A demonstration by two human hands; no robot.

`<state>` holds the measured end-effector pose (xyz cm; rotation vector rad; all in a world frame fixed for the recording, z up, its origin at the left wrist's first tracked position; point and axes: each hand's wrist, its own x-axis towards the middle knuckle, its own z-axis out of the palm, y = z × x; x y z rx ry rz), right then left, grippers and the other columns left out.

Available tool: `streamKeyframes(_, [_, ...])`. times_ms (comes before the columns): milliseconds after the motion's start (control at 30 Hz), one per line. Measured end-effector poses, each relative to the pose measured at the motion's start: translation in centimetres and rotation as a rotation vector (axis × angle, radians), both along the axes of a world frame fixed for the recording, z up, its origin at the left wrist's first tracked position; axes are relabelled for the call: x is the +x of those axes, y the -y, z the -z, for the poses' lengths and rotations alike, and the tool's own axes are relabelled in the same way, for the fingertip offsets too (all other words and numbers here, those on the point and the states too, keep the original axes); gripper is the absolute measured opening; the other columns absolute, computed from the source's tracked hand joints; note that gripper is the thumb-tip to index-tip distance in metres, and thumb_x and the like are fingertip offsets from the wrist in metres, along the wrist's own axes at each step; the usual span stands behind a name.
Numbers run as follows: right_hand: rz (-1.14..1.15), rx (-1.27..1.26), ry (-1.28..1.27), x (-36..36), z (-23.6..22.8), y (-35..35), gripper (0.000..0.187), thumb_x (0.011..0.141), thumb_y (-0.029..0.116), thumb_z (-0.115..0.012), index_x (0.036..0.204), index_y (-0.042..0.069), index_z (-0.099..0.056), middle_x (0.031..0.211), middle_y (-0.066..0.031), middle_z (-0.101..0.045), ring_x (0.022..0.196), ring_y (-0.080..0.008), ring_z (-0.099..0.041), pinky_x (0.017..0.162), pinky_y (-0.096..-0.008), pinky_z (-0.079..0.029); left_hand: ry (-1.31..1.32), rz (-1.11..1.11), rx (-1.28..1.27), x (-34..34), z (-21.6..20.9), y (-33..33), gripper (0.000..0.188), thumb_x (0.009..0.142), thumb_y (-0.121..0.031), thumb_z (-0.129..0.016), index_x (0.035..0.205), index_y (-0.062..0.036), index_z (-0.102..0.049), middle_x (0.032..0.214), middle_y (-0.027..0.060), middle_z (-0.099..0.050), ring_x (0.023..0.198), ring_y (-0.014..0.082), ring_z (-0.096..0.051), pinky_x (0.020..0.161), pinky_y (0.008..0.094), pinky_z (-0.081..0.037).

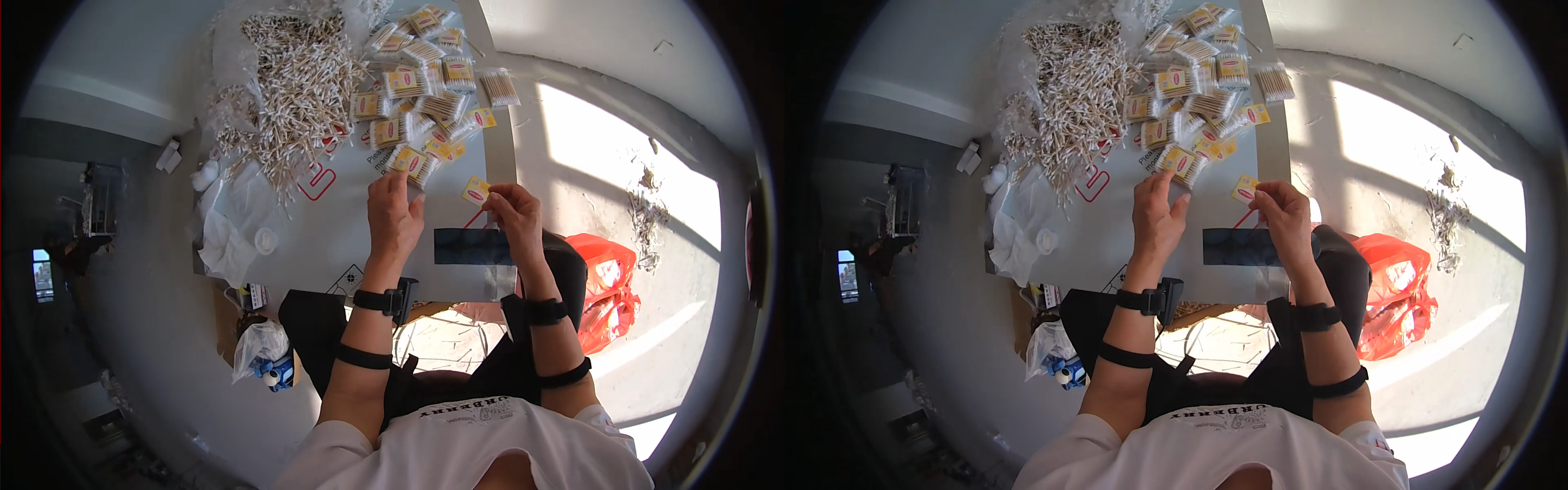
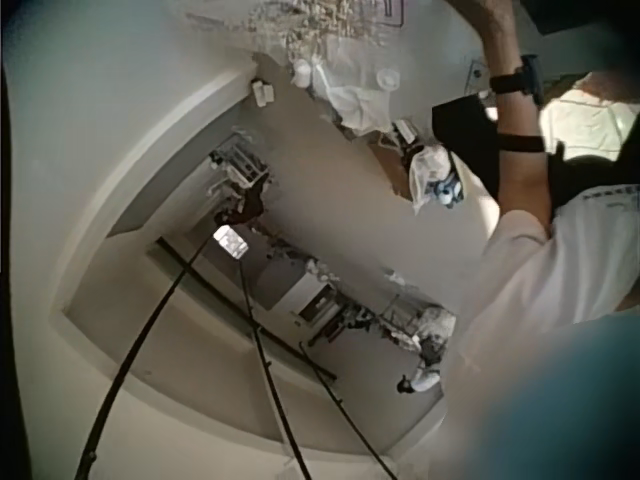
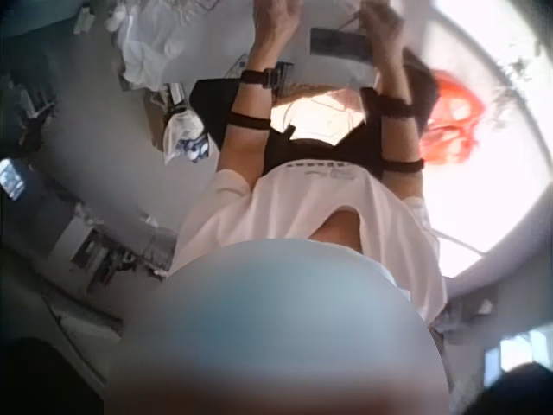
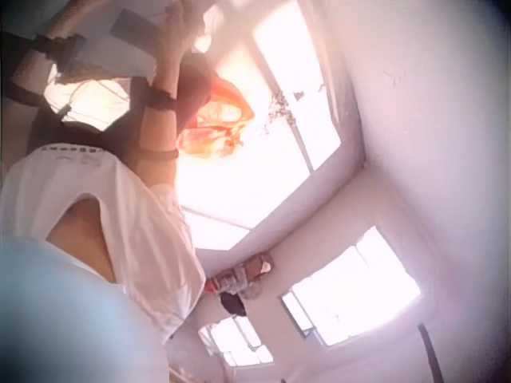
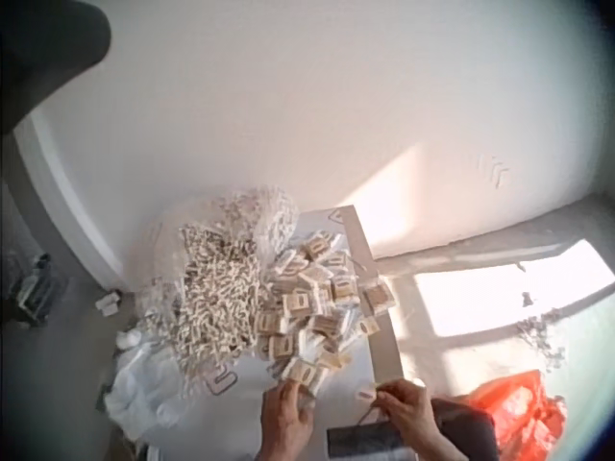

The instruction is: Organizing and handling small individual packets of cotton swabs at a desk workspace.

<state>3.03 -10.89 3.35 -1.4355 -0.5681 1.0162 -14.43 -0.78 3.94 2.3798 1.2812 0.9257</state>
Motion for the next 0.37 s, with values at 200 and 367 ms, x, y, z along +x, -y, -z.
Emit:
streamKeyframes(200, [-0.377, 0.003, 0.956, -7.7, -1.4, -2.0, 0.011, 0.079, 0.011, -0.063, 0.086, 0.003, -0.061, 0.074, -0.0139, -0.064, 0.066, -0.0298, -0.062, 0.057, -0.0350, -0.048, 0.196, 0.336, -0.326, -4.0, -5.0, 6.4, 0.014, 0.077, -0.007, -0.066, 0.086, -0.0034, -0.055, 0.087, 0.0114, -0.057, 0.074, 0.0341, -0.059, 0.063, 0.0381, -0.049])
streamKeyframes(367, [-0.492, -0.095, 0.539, -15.1, -0.6, -5.2, 0.022, 0.080, 0.022, -0.066, 0.093, 0.005, -0.062, 0.077, -0.0103, -0.068, 0.070, -0.0235, -0.067, 0.059, -0.0371, -0.050, 0.393, 0.163, -0.201, -11.1, -6.6, 11.6, 0.030, 0.075, -0.017, -0.071, 0.100, -0.0092, -0.056, 0.116, 0.0147, -0.048, 0.102, 0.0354, -0.053, 0.081, 0.0410, -0.046])
